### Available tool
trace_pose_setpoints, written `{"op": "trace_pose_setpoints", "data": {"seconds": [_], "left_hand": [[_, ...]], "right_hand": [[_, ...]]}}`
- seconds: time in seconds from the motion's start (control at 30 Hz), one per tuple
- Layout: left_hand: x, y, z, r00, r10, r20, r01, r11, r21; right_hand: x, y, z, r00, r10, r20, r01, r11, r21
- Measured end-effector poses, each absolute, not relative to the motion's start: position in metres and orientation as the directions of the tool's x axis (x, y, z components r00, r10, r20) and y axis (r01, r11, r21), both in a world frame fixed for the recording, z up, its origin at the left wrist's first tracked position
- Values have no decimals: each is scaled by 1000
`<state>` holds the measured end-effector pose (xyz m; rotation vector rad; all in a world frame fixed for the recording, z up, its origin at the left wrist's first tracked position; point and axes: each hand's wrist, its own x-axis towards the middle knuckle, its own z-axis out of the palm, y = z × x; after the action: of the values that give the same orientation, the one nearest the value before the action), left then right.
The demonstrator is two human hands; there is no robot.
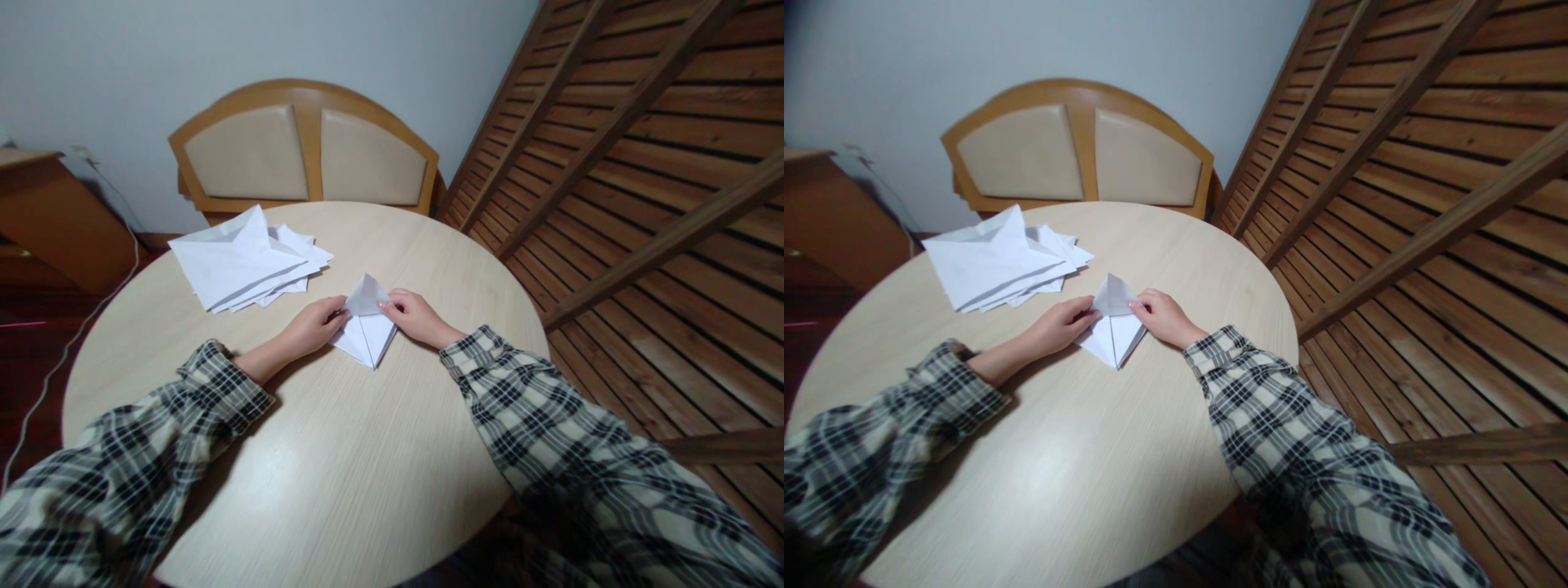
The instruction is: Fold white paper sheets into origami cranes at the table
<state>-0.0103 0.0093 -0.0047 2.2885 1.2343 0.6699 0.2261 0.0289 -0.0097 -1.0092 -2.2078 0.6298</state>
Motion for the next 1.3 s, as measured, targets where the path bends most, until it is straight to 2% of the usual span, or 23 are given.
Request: {"op": "trace_pose_setpoints", "data": {"seconds": [0.17,0.23,0.37,0.53,0.93,1.3], "left_hand": [[-11,10,-6,451,869,205,643,-476,600],[-12,10,-7,436,875,212,645,-468,604],[-12,11,-9,403,880,251,638,-466,613],[-13,12,-11,394,877,276,628,-476,616],[-14,13,-10,365,895,256,644,-441,625],[-13,12,-9,361,894,265,626,-443,642]], "right_hand": [[225,26,-9,-434,850,297,378,472,-797],[225,27,-11,-404,864,299,356,450,-819],[227,30,-12,-403,850,340,396,497,-772],[227,29,-11,-415,860,296,450,477,-755],[224,27,-8,-470,843,262,449,484,-751],[225,27,-9,-480,827,292,457,520,-722]]}}
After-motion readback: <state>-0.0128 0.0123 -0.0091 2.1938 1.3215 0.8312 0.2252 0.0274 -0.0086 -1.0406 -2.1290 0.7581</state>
